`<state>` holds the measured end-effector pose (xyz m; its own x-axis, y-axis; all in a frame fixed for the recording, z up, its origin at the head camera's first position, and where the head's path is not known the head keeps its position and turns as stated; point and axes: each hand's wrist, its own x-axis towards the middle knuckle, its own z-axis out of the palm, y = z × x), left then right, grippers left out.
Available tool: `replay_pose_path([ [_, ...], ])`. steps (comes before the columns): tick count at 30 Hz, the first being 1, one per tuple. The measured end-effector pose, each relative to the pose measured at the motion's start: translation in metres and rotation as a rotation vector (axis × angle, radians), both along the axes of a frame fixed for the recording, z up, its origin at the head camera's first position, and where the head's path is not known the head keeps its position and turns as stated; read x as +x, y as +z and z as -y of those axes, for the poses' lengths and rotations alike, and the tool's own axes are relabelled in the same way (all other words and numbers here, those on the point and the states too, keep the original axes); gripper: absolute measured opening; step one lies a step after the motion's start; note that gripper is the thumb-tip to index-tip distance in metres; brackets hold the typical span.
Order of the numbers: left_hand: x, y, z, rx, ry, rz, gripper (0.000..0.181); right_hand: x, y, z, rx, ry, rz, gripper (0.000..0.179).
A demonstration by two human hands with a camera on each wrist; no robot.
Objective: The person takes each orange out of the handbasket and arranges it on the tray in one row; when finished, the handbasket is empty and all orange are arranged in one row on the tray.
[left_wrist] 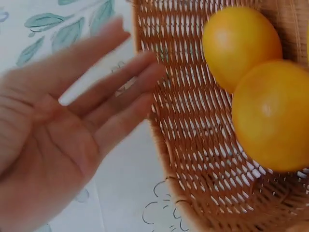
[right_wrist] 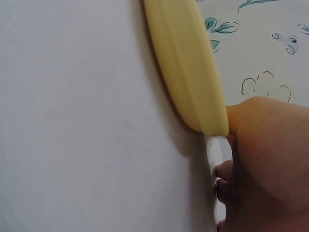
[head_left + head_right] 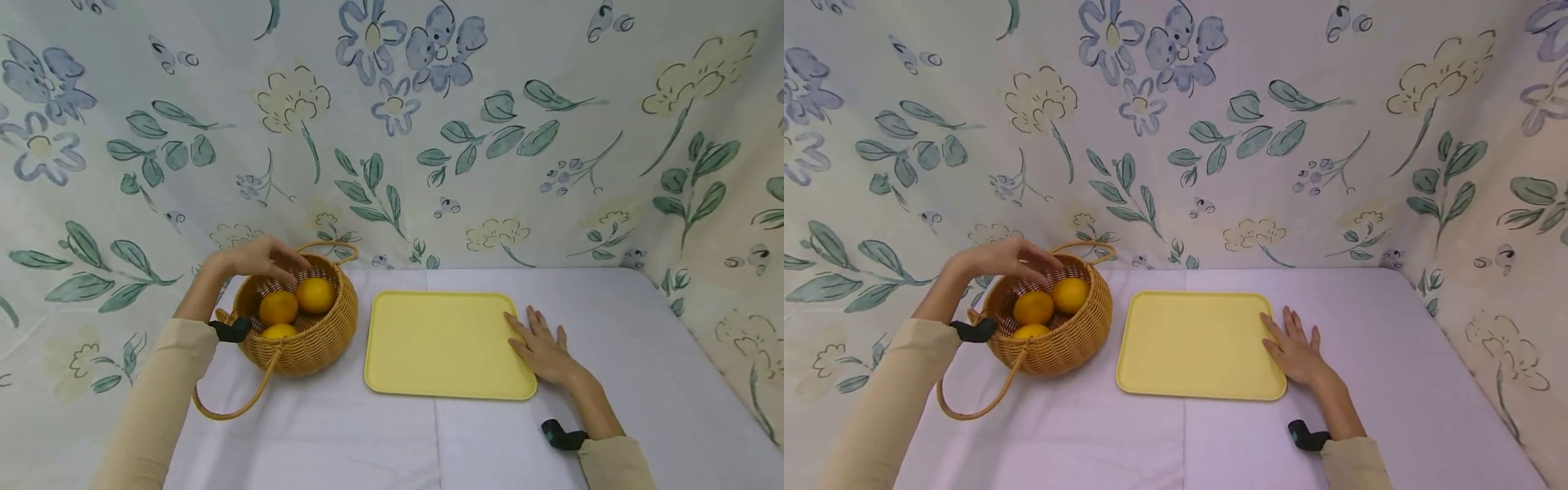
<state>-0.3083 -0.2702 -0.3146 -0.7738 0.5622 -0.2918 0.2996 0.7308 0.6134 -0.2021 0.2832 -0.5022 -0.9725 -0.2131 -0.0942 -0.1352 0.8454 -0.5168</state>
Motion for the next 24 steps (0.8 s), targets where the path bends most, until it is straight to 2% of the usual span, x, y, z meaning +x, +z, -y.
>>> replay_pose_path([
  [9,-0.019,-0.007,-0.009,-0.051,-0.031,0.068,0.047,0.001,-0.005,-0.001,-0.008,-0.006,-0.013,0.062],
  [15,-0.034,-0.019,-0.013,-0.084,-0.069,0.085,0.042,0.001,-0.003,0.001,-0.009,-0.006,-0.016,0.061],
  [17,-0.037,-0.025,-0.013,-0.073,-0.054,0.110,0.039,0.002,-0.003,0.001,-0.011,-0.009,-0.013,0.061],
  [22,-0.038,-0.043,-0.014,-0.019,0.050,0.209,0.036,0.002,-0.003,0.001,-0.005,-0.013,-0.008,0.061],
  [24,-0.039,-0.050,-0.014,-0.004,0.063,0.223,0.036,0.001,-0.003,0.001,0.001,-0.017,-0.009,0.061],
])
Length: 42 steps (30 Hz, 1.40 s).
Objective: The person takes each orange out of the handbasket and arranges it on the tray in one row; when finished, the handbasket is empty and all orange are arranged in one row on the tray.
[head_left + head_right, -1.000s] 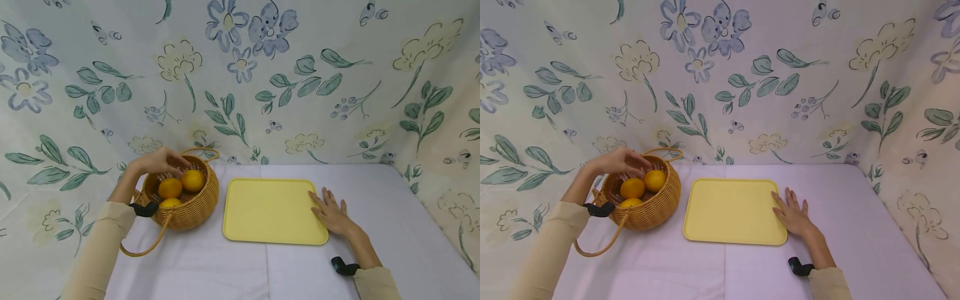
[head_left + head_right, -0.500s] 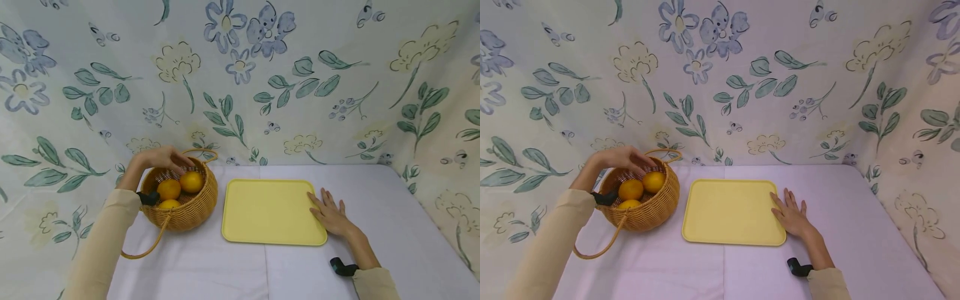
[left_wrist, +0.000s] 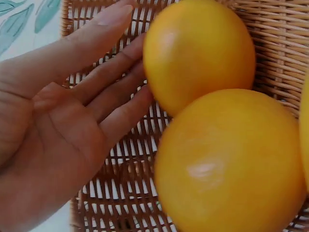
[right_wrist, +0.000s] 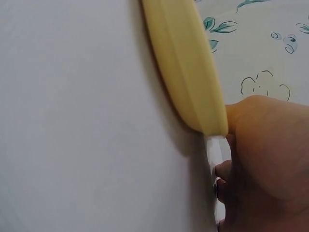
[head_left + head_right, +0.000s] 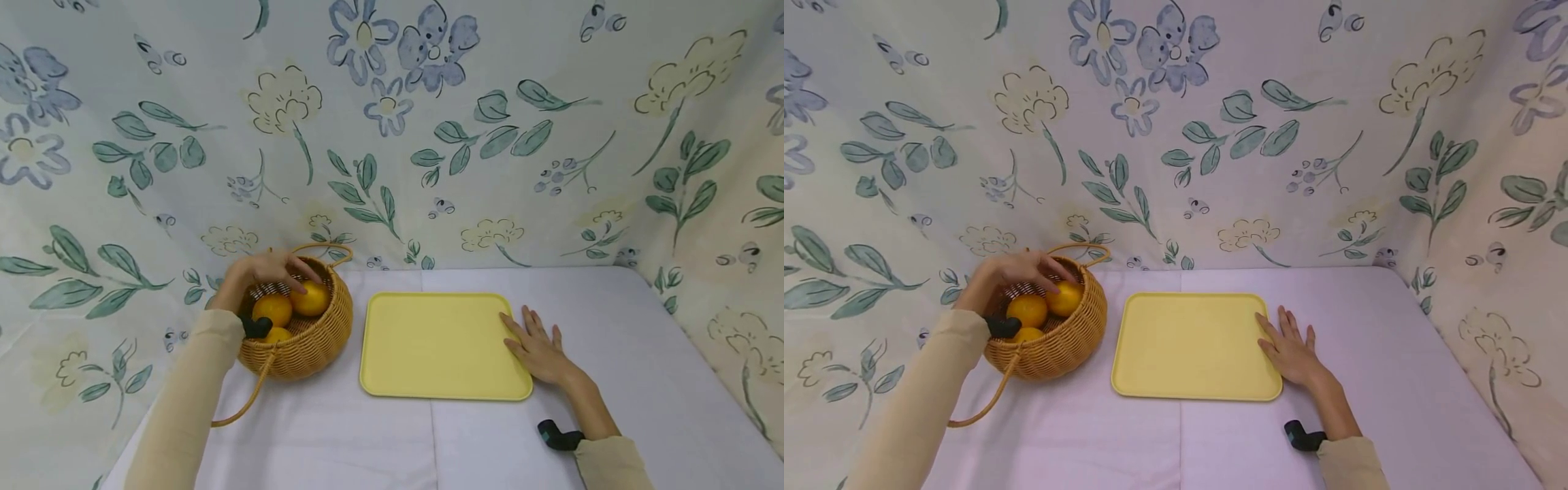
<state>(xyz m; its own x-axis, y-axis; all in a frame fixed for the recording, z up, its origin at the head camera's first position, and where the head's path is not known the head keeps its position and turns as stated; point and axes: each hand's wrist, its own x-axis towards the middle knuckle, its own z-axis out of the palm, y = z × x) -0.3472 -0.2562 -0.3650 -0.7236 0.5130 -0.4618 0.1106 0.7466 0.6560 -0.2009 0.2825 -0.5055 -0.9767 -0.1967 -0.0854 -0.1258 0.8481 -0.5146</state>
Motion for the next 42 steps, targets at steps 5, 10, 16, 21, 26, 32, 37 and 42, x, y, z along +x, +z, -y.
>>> replay_pose_path([
  [5,0.000,-0.013,0.003,0.028,-0.029,-0.002,0.039,0.000,-0.002,0.002,0.003,-0.003,0.004,0.062],
  [10,-0.001,-0.021,0.007,0.032,-0.019,-0.016,0.038,0.000,-0.004,0.005,0.005,-0.002,0.003,0.060],
  [16,-0.001,-0.027,0.012,0.006,-0.037,-0.074,0.040,-0.001,-0.004,0.006,0.004,0.003,-0.002,0.060],
  [21,-0.001,-0.032,0.019,-0.037,-0.015,-0.002,0.050,-0.001,-0.002,0.006,0.007,0.003,-0.001,0.061],
  [26,-0.001,-0.036,0.021,-0.021,-0.032,0.013,0.052,0.000,0.001,0.005,0.002,0.003,-0.002,0.061],
  [32,-0.001,-0.035,0.021,-0.024,-0.049,0.020,0.058,0.000,0.000,0.004,0.005,-0.003,0.010,0.061],
  [37,0.000,-0.033,0.021,-0.010,-0.056,0.008,0.057,-0.001,0.000,0.002,-0.007,-0.008,0.005,0.061],
  [42,0.001,-0.033,0.021,0.015,-0.049,-0.010,0.054,0.000,0.000,0.003,0.003,-0.008,0.004,0.061],
])
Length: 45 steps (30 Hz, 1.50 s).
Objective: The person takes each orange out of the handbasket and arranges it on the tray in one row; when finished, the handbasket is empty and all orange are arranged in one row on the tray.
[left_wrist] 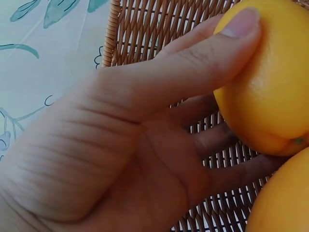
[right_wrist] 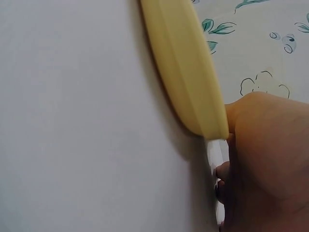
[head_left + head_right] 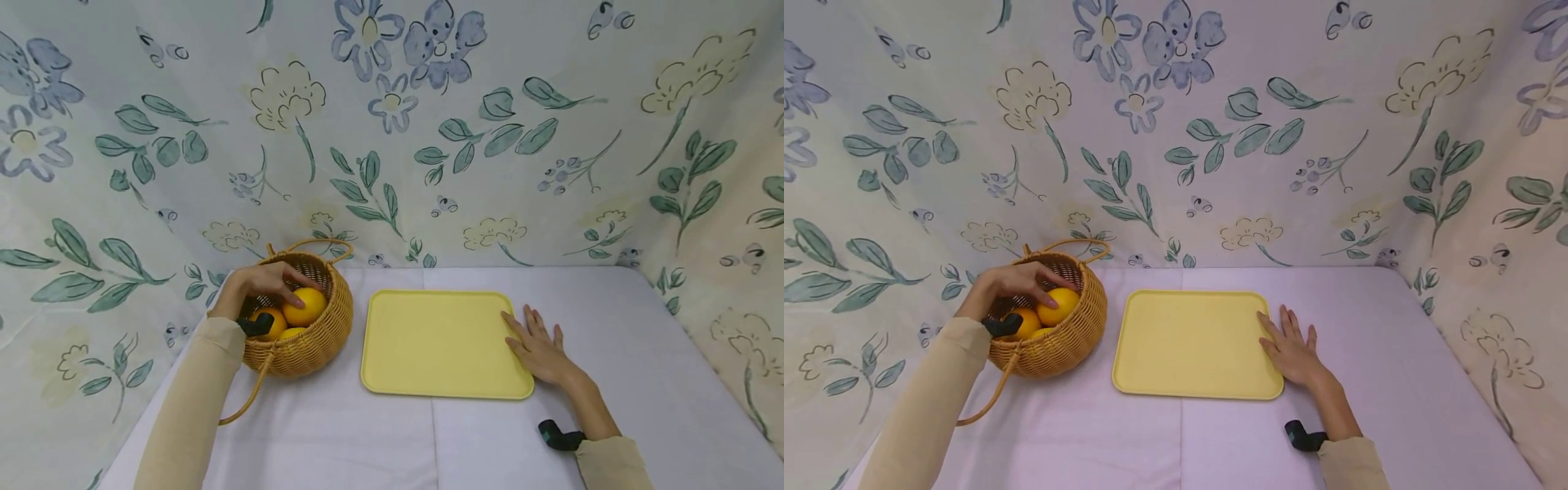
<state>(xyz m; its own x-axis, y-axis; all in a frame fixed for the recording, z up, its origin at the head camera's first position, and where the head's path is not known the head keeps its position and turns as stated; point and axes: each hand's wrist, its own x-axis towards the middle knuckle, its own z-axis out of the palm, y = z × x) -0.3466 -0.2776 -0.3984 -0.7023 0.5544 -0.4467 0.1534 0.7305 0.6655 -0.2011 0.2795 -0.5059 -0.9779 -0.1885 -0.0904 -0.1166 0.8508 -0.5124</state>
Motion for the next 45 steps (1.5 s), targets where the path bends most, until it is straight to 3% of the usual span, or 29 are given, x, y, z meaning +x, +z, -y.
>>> replay_pose_path([
  [8,0.001,0.006,-0.001,0.072,0.016,-0.059,0.052,0.000,0.002,0.000,0.001,0.004,0.002,0.061],
  [17,0.001,0.021,-0.007,0.097,0.068,0.038,0.054,0.000,0.000,0.001,0.008,0.001,-0.007,0.061],
  [23,0.006,0.036,-0.005,0.070,0.046,-0.009,0.054,0.000,0.001,0.001,0.003,0.001,-0.008,0.060],
  [29,0.013,0.050,0.002,0.082,0.080,-0.018,0.052,0.001,0.001,0.001,0.002,0.000,-0.002,0.060],
  [35,0.018,0.062,0.006,0.125,0.024,-0.099,0.050,0.001,0.003,0.001,-0.002,0.001,-0.006,0.060],
  [40,0.020,0.074,-0.004,0.180,-0.054,-0.172,0.050,0.001,0.002,0.002,-0.004,0.002,-0.007,0.060],
  [45,0.026,0.090,-0.027,0.255,-0.109,-0.134,0.052,0.002,0.003,0.003,-0.008,0.003,-0.007,0.060],
])
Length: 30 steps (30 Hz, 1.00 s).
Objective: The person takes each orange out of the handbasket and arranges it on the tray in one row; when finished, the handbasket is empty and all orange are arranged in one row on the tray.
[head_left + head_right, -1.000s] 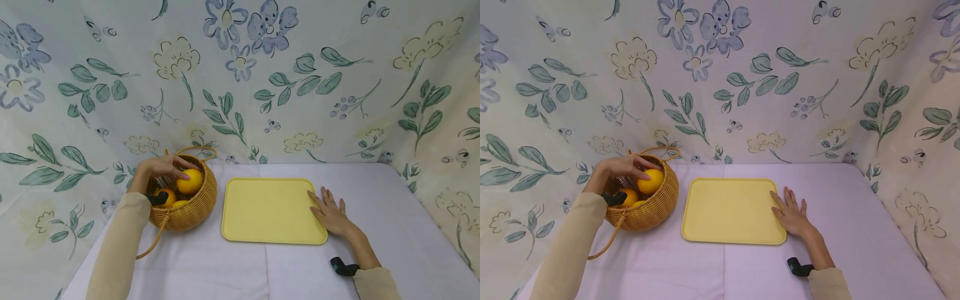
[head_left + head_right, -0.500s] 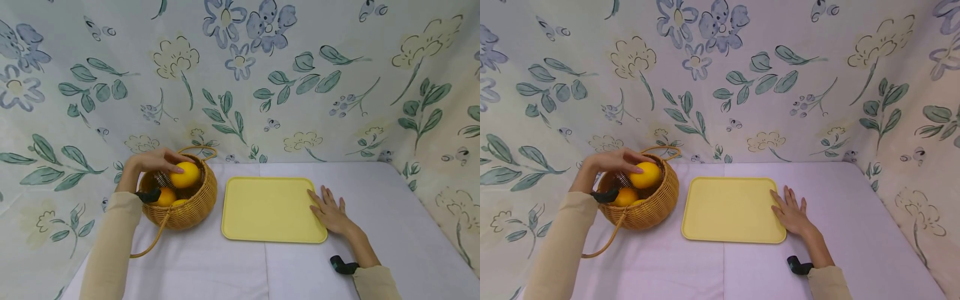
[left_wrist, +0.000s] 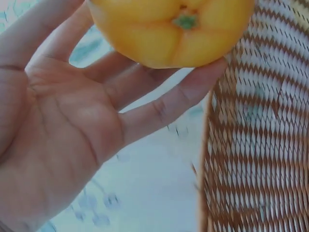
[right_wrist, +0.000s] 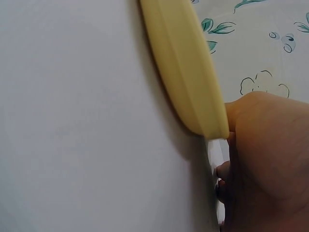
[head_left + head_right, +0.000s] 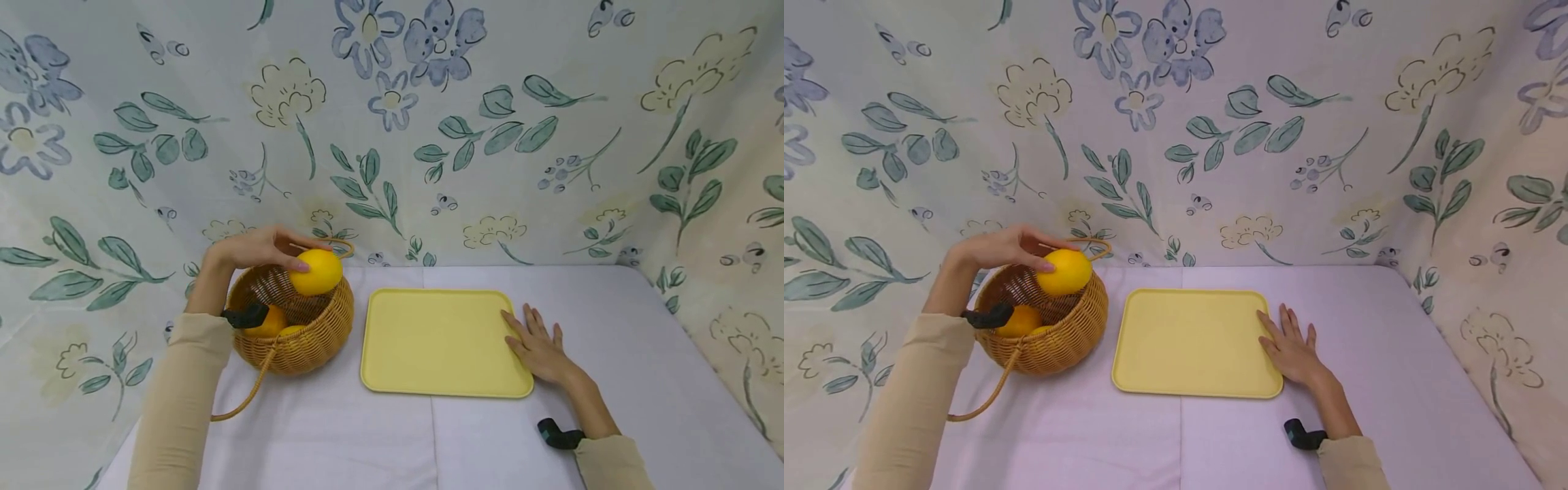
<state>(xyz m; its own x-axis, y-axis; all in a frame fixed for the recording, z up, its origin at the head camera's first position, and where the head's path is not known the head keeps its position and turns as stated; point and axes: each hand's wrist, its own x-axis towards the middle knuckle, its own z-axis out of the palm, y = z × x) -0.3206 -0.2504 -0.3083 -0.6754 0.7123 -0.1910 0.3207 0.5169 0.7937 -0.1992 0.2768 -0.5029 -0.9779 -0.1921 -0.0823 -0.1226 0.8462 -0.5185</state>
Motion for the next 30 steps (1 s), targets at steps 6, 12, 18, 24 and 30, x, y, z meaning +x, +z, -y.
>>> replay_pose_path([
  [6,0.003,0.014,-0.041,0.060,-0.114,0.004,0.053,-0.001,-0.002,0.000,0.004,0.002,-0.001,0.060],
  [12,-0.008,0.008,-0.086,0.100,-0.234,-0.012,0.052,-0.003,-0.003,-0.002,0.009,-0.003,-0.005,0.060],
  [18,-0.018,-0.003,-0.127,0.080,-0.287,-0.001,0.051,-0.005,-0.006,-0.004,0.014,-0.006,0.007,0.061],
  [24,-0.027,-0.022,-0.166,0.047,-0.347,-0.006,0.049,-0.006,-0.009,-0.007,0.022,-0.008,0.007,0.061],
  [30,-0.034,-0.049,-0.192,0.001,-0.384,0.051,0.047,-0.004,-0.007,-0.006,-0.002,-0.003,-0.004,0.060],
])
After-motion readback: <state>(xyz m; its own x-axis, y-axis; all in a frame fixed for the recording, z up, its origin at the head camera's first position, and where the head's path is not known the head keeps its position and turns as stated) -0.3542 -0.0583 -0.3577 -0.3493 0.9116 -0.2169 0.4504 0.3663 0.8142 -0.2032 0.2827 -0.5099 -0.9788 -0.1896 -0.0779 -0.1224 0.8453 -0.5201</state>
